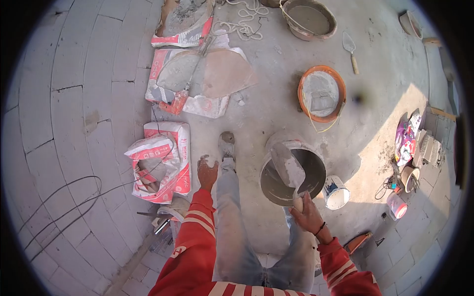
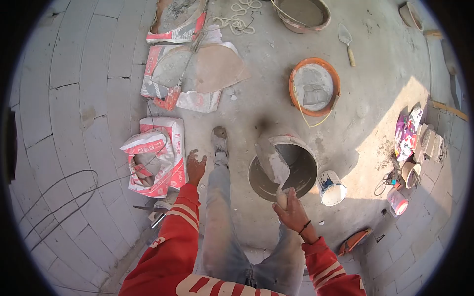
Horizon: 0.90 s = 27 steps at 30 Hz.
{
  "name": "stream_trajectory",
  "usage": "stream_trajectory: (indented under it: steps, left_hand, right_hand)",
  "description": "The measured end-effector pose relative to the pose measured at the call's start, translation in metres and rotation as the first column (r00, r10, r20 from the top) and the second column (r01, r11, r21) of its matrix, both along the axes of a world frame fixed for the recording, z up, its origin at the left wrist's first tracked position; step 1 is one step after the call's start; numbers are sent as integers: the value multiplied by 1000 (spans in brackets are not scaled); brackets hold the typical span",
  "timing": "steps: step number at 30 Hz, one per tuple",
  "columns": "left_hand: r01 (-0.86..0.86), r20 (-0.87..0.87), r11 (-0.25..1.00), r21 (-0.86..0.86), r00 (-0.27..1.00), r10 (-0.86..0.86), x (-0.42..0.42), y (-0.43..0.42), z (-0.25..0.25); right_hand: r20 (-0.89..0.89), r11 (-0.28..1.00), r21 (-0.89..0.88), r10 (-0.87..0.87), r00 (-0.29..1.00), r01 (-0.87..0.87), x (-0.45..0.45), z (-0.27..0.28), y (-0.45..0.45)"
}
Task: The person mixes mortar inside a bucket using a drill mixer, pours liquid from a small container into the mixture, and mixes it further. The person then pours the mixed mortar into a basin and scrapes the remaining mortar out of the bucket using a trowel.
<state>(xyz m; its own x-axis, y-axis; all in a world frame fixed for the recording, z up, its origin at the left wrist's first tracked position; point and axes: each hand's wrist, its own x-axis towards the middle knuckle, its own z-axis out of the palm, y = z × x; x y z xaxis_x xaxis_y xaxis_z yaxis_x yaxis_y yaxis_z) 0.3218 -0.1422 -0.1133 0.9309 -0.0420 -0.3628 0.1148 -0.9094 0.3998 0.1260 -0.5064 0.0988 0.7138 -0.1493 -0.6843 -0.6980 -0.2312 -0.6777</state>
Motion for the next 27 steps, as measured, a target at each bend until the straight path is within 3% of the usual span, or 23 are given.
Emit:
stream_trajectory:
  steps: [2,3,5,6,8,9,11,13,15,18,21,23,27]
  left_hand:
    - [67,24,994,90,997,-70,54,32,-5]
    - [118,95,983,140,987,-132,81,49,-18]
    - [124,54,974,191,989,-137,145,71,-48]
    - [146,-31,974,170,989,-143,182,66,-45]
    - [238,-17,950,204,971,-240,246,66,-68]
    - [187,-72,958,216,982,-175,275,62,-82]
    - [314,-2,872,375,941,-338,319,68,-127]
    - [425,-44,797,429,891,-452,363,62,-152]
    - [409,-106,843,350,911,-399,392,53,-158]
    - [389,-110,844,370,920,-376,400,60,-207]
    - [383,-215,842,379,922,-323,403,43,-183]
    - [417,-140,840,348,909,-393,400,50,-196]
    - [548,59,809,210,819,-571,397,80,-198]
  right_hand:
    - [116,996,-90,8,993,2,43,-17,15]
    - [-129,970,193,-123,984,147,79,-18,19]
    - [-126,936,249,-223,967,249,126,-52,44]
    - [-176,901,294,-277,945,319,150,-72,61]
    - [-324,801,368,-366,873,472,198,-112,92]
    - [-298,814,354,-369,880,461,219,-137,109]
    - [-209,850,298,-386,899,434,258,-180,137]
    - [-90,886,223,-396,914,406,292,-217,163]
    - [-101,915,165,-356,929,369,323,-226,179]
    - [-51,964,58,-257,965,260,353,-253,191]
    - [38,990,-14,-142,989,142,377,-282,203]
    - [6,995,33,-94,996,94,402,-299,206]
    - [-43,997,-64,41,998,-44,437,-319,214]
